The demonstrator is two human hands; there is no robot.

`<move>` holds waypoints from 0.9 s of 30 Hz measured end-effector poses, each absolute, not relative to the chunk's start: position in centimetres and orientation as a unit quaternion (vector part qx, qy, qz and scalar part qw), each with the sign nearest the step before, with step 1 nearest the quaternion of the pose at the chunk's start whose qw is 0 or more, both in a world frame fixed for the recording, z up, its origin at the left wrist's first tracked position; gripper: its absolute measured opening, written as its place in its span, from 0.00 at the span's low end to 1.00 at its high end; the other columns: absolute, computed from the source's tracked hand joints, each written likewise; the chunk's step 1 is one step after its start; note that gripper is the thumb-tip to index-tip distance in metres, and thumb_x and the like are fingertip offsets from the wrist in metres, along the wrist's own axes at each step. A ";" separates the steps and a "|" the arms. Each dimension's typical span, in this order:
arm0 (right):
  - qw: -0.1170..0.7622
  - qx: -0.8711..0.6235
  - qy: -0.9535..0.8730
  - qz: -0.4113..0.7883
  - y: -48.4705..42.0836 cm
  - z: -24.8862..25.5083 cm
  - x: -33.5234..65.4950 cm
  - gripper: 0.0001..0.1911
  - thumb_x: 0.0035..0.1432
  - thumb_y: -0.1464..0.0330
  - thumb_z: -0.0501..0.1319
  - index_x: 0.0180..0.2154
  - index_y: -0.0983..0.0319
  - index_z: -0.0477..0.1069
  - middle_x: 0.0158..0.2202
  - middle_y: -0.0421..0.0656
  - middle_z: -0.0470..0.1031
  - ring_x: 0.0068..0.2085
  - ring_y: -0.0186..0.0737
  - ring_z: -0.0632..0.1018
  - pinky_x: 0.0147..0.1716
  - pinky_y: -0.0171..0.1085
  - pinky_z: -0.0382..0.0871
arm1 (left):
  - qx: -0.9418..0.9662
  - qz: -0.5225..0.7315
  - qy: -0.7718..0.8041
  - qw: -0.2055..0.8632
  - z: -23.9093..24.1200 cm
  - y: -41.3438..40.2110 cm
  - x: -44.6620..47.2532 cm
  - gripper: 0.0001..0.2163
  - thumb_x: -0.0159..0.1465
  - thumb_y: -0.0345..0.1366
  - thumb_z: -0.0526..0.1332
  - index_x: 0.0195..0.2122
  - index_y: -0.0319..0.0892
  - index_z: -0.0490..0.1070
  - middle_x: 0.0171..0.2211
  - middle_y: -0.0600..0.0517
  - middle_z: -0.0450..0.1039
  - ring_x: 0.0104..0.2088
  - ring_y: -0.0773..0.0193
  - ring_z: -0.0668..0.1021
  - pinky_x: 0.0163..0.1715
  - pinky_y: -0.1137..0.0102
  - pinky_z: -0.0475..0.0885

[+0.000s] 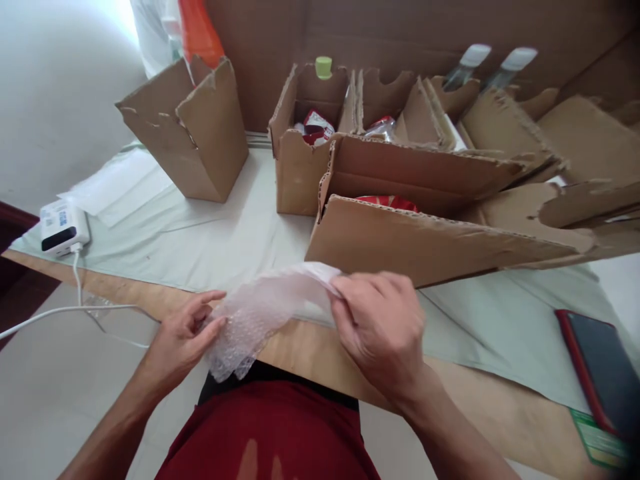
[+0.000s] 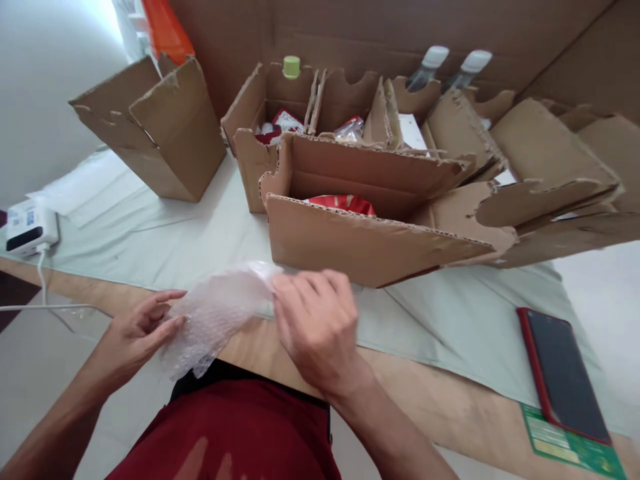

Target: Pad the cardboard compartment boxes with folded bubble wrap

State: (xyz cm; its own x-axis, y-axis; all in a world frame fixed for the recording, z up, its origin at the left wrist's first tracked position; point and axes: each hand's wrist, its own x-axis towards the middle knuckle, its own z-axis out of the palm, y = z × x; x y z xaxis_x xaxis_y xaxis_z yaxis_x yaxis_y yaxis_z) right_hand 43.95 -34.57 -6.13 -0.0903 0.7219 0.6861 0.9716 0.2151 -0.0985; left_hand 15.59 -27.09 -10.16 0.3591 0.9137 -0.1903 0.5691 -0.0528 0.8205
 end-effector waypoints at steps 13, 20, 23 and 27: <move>0.239 -0.520 -0.815 0.095 -38.4 -11.7 38.3 0.37 0.64 0.63 0.64 0.69 0.68 0.56 0.67 0.62 0.65 0.67 0.58 0.66 0.59 0.56 0.67 | 0.439 0.269 0.511 0.688 -11.1 -28.2 16.0 0.25 0.58 0.52 0.72 0.51 0.41 0.81 0.42 0.47 0.78 0.34 0.63 0.78 0.31 0.66 0.83; 0.395 -0.577 -0.705 0.118 -36.1 -13.2 36.5 0.14 0.66 0.78 0.57 0.47 0.59 0.76 0.37 0.43 0.83 0.38 0.41 0.82 0.40 0.42 0.73 | 0.582 0.239 0.474 0.615 -11.1 -28.7 14.6 0.22 0.67 0.48 0.64 0.58 0.42 0.75 0.38 0.46 0.81 0.33 0.60 0.82 0.34 0.64 0.82; 0.401 -0.611 -0.652 0.203 -35.1 -12.2 37.0 0.11 0.67 0.74 0.59 0.46 0.59 0.77 0.40 0.44 0.84 0.40 0.41 0.83 0.42 0.40 0.75 | 0.712 0.286 0.461 0.445 -10.7 -28.8 14.8 0.24 0.64 0.40 0.67 0.62 0.45 0.71 0.50 0.44 0.79 0.45 0.56 0.82 0.45 0.62 0.80; 0.388 -0.636 -0.606 0.277 -34.4 -12.2 37.7 0.15 0.65 0.71 0.60 0.53 0.59 0.74 0.45 0.43 0.84 0.41 0.40 0.84 0.43 0.37 0.77 | 0.768 0.278 0.439 0.374 -11.4 -28.3 17.0 0.22 0.67 0.36 0.62 0.62 0.42 0.70 0.43 0.47 0.81 0.41 0.60 0.81 0.44 0.66 0.78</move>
State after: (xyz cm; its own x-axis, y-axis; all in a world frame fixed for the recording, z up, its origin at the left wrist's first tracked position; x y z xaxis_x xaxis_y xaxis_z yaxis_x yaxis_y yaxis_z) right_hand 37.69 -34.37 -12.25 0.1111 0.9868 0.1180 0.5572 0.0364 -0.8295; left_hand 16.95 -28.28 -11.37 0.4591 0.8829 0.0987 0.4674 -0.3346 0.8183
